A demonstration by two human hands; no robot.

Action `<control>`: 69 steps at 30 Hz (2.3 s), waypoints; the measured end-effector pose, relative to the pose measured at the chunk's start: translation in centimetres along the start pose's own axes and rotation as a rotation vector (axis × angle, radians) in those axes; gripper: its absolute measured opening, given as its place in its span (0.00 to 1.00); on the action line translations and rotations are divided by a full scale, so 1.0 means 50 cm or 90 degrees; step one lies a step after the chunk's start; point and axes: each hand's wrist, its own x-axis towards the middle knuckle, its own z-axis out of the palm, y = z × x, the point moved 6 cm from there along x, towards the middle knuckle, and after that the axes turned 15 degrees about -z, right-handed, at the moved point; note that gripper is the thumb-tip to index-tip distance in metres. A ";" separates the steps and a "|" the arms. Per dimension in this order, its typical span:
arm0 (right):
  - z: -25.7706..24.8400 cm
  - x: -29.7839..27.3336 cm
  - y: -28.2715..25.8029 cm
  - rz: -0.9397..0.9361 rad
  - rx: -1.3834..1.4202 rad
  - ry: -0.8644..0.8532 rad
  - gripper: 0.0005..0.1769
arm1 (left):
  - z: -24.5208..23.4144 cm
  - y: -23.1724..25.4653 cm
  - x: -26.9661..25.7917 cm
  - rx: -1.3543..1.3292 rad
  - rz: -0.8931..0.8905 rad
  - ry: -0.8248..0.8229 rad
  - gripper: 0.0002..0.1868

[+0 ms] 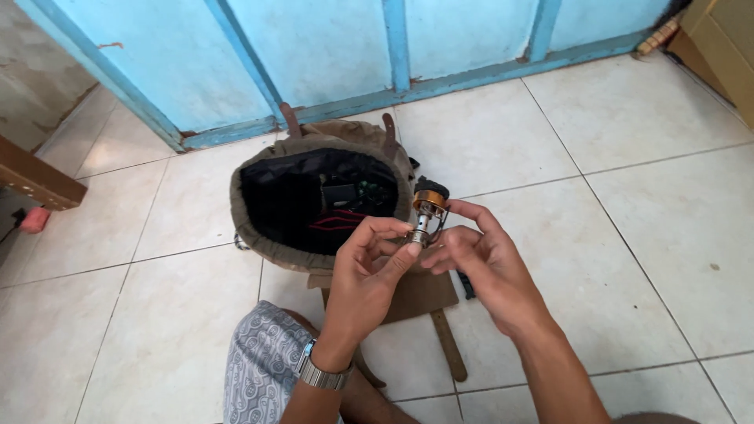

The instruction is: Packing a backpack by placing clothes and small objects inside.

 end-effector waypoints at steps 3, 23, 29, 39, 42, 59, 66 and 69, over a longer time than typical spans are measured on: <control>-0.023 -0.006 0.030 0.054 0.137 0.063 0.29 | 0.018 0.015 -0.012 0.046 -0.011 0.006 0.12; 0.001 -0.002 -0.008 -0.096 0.192 -0.010 0.31 | -0.003 0.061 -0.047 0.214 0.102 0.145 0.09; 0.010 0.008 0.020 -0.034 0.099 0.039 0.22 | -0.008 0.092 -0.059 0.386 0.238 0.265 0.12; 0.014 0.007 0.032 0.065 -0.015 -0.005 0.24 | -0.005 0.078 -0.059 0.420 0.333 0.361 0.08; 0.019 0.006 0.032 0.079 0.014 -0.016 0.22 | -0.005 0.075 -0.063 0.402 0.340 0.359 0.09; 0.024 -0.002 0.043 -0.004 0.149 -0.092 0.22 | -0.007 0.016 -0.019 0.147 0.081 0.100 0.21; 0.033 -0.008 0.041 0.029 0.213 -0.101 0.23 | 0.004 0.016 -0.017 0.051 0.070 0.050 0.20; 0.039 -0.010 0.047 0.050 0.204 -0.130 0.25 | -0.001 0.006 -0.012 0.062 0.095 0.063 0.16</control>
